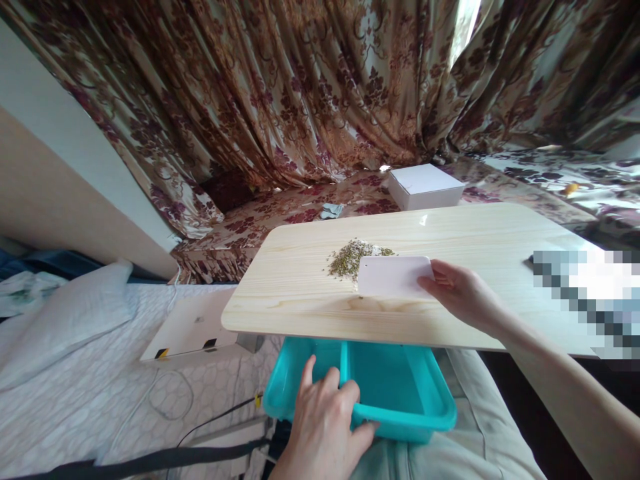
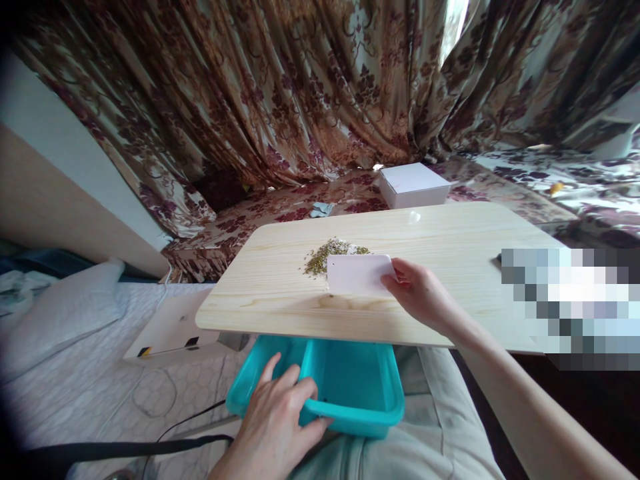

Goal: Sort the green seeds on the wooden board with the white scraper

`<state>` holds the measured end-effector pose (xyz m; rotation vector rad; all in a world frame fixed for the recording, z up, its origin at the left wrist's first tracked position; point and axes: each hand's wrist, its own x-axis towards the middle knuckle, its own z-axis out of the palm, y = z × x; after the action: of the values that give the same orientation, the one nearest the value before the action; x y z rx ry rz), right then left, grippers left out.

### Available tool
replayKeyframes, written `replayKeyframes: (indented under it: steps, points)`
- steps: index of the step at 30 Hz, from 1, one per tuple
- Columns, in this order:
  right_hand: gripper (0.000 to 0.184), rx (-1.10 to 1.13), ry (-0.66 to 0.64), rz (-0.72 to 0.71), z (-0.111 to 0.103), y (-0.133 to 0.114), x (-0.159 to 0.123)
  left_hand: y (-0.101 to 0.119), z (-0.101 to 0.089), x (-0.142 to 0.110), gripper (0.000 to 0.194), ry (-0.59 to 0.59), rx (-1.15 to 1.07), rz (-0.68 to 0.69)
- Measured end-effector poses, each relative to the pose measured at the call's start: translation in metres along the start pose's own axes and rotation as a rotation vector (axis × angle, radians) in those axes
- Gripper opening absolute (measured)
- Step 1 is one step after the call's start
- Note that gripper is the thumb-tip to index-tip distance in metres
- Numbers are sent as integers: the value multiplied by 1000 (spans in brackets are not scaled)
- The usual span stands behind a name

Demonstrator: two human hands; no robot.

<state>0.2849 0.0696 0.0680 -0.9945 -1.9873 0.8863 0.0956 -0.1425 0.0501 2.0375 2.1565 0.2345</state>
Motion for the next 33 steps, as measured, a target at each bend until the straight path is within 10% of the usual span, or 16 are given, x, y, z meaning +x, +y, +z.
replayKeyframes:
  steps: [33]
  points:
    - [24,97,-160,34,3,-7,-7,-1,0,0,13,-21,-22,-17]
